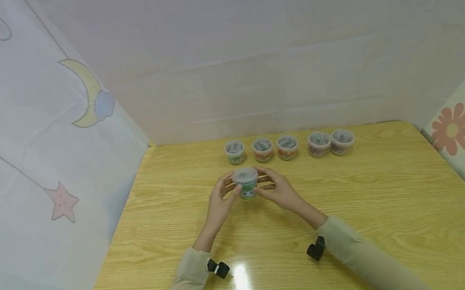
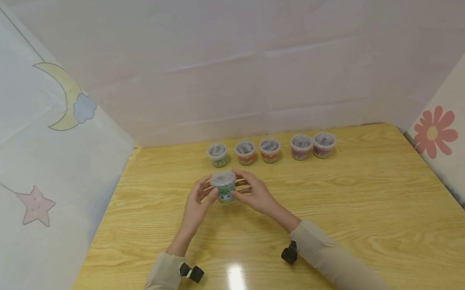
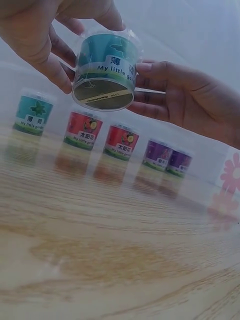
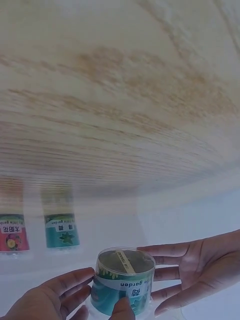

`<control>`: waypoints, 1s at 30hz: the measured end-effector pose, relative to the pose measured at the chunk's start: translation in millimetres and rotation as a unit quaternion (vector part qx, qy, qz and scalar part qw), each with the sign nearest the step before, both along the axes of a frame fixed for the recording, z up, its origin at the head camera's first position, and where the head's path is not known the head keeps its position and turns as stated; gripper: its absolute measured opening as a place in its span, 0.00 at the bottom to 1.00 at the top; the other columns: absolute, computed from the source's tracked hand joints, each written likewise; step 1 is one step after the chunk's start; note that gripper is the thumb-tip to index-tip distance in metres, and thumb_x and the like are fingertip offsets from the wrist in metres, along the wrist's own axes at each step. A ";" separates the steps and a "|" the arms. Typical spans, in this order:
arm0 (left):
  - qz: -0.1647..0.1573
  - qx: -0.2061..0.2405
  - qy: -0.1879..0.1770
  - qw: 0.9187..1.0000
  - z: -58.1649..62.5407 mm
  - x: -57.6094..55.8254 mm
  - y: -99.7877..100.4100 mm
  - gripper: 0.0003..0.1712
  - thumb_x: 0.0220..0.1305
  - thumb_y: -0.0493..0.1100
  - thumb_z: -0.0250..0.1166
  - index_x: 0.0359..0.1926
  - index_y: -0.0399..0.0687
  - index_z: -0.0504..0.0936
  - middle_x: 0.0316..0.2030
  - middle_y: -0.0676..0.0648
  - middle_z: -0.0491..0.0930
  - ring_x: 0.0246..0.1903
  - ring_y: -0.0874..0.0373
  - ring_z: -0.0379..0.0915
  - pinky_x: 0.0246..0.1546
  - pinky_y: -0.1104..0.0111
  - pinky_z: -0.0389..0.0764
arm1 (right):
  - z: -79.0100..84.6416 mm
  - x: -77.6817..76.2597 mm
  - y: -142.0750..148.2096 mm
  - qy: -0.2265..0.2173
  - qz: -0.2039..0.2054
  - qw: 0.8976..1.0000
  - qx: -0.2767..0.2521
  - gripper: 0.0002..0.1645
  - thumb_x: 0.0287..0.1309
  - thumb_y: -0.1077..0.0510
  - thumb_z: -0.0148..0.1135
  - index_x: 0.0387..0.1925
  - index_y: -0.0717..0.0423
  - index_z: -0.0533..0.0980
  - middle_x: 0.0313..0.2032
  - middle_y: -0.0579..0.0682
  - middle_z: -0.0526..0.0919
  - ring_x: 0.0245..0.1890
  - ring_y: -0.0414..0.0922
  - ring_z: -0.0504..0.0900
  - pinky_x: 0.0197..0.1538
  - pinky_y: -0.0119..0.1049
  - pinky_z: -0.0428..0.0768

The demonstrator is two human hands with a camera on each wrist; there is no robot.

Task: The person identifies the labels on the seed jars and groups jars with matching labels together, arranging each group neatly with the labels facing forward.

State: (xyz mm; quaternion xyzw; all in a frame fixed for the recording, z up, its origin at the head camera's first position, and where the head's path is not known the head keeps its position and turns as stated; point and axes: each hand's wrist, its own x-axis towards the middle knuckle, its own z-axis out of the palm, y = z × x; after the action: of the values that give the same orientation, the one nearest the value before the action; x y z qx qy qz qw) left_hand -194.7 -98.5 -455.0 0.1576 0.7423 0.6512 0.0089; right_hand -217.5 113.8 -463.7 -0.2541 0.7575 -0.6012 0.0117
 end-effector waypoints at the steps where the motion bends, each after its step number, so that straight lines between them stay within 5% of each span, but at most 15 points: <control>1: 0.001 0.001 0.000 1.000 -0.5 -0.4 -0.2 0.30 0.71 0.37 0.59 0.69 0.34 0.62 0.60 0.30 0.69 0.59 0.35 0.67 0.56 0.49 0.75 | 4.8 2.2 -0.8 -0.002 0.001 1.000 0.003 0.37 0.60 0.71 0.63 0.68 0.72 0.59 0.61 0.70 0.68 0.55 0.66 0.74 0.53 0.57 0.78; 16: 0.014 -0.010 -0.001 1.000 -4.0 -4.3 -3.2 0.29 0.71 0.38 0.59 0.68 0.33 0.62 0.60 0.30 0.69 0.59 0.34 0.67 0.55 0.52 0.76 | 8.6 -0.4 -6.0 0.003 0.010 1.000 0.011 0.36 0.60 0.73 0.62 0.66 0.77 0.59 0.59 0.73 0.67 0.55 0.68 0.72 0.53 0.58 0.78; 30: 0.020 -0.013 0.016 1.000 -10.2 -10.7 -8.7 0.28 0.71 0.37 0.59 0.67 0.33 0.64 0.59 0.31 0.70 0.59 0.35 0.68 0.56 0.53 0.76 | 8.3 -4.7 -10.2 0.007 0.011 1.000 0.024 0.32 0.65 0.68 0.58 0.66 0.76 0.59 0.60 0.71 0.68 0.56 0.65 0.73 0.54 0.46 0.80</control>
State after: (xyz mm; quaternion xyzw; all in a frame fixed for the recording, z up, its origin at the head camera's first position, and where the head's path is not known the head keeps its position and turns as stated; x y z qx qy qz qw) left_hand -205.4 -107.2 -465.2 0.1534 0.7536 0.6391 -0.0137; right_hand -222.2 103.7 -455.4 -0.2661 0.7688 -0.5812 0.0190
